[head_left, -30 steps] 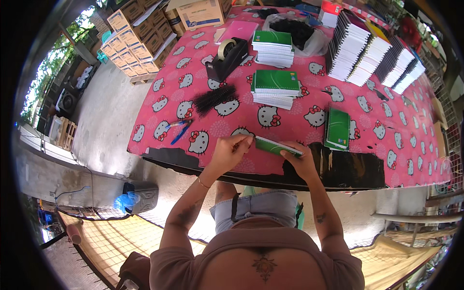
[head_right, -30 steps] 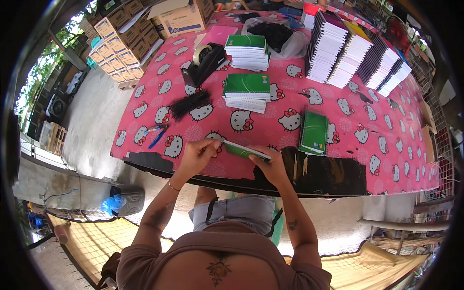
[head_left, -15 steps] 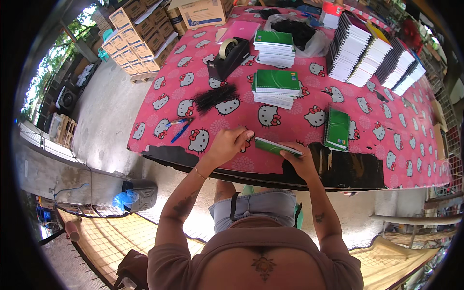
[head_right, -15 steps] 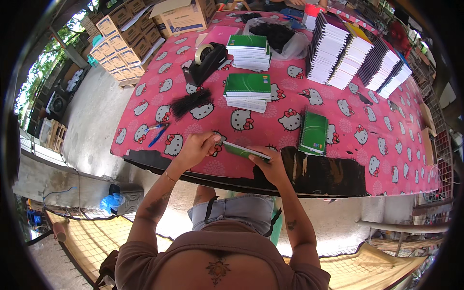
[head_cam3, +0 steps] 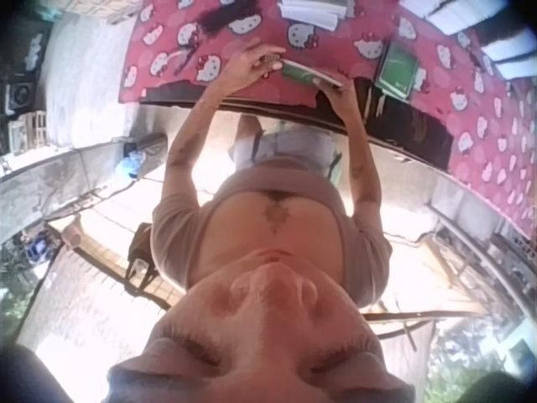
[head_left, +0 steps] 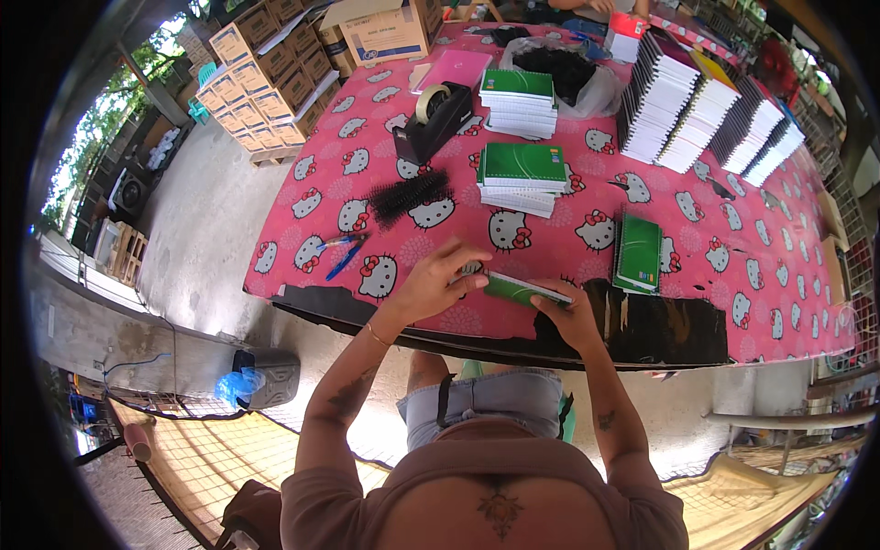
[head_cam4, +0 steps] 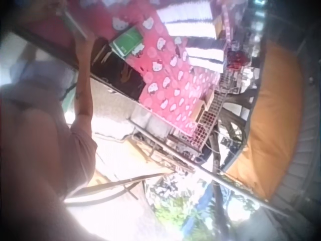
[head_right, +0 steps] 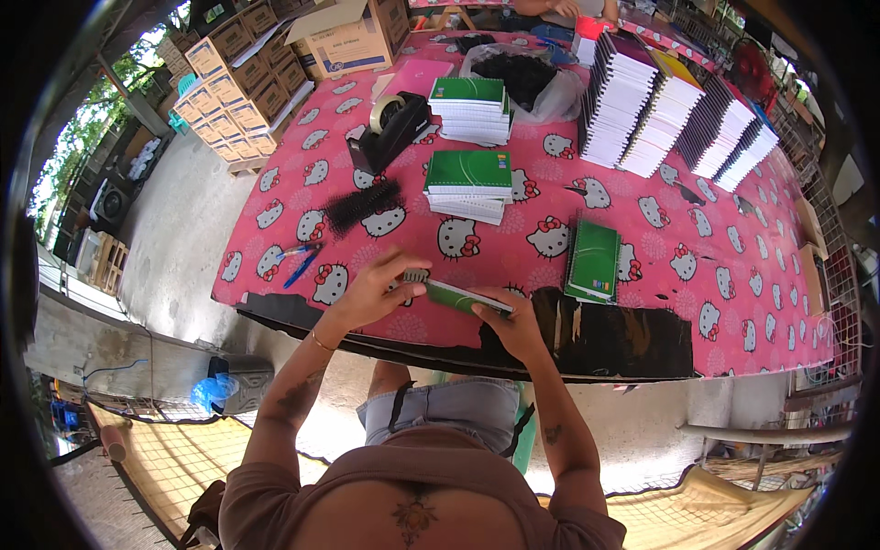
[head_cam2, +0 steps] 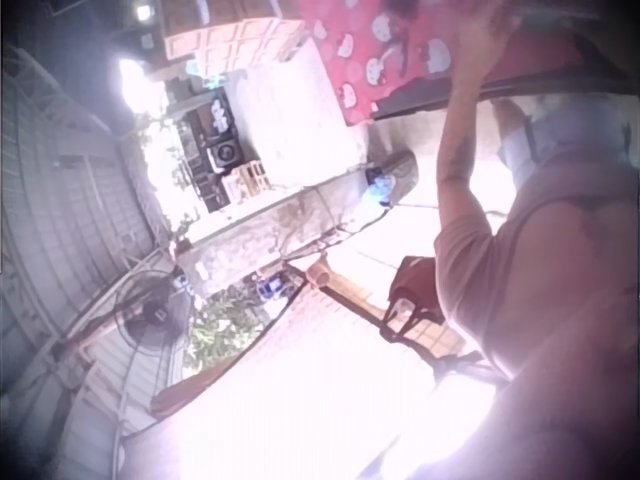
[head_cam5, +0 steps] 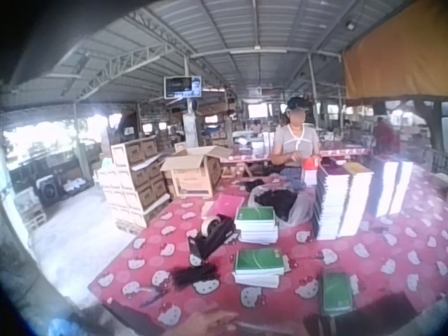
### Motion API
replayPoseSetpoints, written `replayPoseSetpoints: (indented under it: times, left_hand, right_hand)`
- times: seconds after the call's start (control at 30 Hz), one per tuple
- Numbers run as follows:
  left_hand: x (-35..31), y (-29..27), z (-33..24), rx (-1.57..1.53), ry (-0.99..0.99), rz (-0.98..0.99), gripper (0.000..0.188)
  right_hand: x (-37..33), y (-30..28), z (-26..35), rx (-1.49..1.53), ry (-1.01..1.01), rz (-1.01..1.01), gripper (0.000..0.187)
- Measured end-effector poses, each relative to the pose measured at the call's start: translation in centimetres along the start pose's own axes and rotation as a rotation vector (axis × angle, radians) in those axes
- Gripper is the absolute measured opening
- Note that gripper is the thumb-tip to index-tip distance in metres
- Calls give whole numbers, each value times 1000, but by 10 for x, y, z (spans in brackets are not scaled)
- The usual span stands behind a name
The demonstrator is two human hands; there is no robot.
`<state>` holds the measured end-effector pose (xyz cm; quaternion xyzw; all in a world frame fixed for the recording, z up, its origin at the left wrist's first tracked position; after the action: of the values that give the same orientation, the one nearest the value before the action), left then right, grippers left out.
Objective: The person picks up individual green notebooks, applies a small white sticker or label to the edge, and stacks them on a table.
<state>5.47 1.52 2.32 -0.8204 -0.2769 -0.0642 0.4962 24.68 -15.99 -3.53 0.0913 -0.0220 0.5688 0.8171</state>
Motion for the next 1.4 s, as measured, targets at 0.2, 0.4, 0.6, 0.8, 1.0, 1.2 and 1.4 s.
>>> replayPoseSetpoints:
  times: [0.2, 0.4, 0.6, 0.8, 1.0, 1.2, 1.4]
  left_hand:
    - [-1, 0, -10, 274, -7, 125, 41]
    - [-53, 49, -44, 795, -51, 61, 86]
    - [-29, 35, -36, 926, -30, -47, 92]
    - [-6, 14, -35, 961, -45, -165, 84]
    - [-55, 58, -31, 933, 272, -57, 83]
    - [-81, 81, -36, 820, 269, 126, 76]
    - [-38, 65, -48, 888, 151, 83, 75]
  right_hand:
    - [-2, 4, -3, 56, 15, -1, 25]
    - [1, 16, 11, 142, 44, -87, 27]
    - [6, 24, 29, 154, 34, 23, 28]
    - [5, 11, 19, -47, 155, 119, 29]
    - [8, 14, 7, 19, -31, 95, 26]
    - [7, 11, -4, 15, -25, 108, 28]
    - [-2, 12, -8, -4, 64, 112, 32]
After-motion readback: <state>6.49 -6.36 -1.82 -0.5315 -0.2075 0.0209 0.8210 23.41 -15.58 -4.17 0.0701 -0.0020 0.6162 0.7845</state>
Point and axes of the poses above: each hand's wrist, its own x-axis towards the middle knuckle, its own y-axis out of the palm, z = x × y, the point moved 1 cm from there along x, towards the middle knuckle, and after that the axes turned 13 degrees about x, right-handed, at the moved point
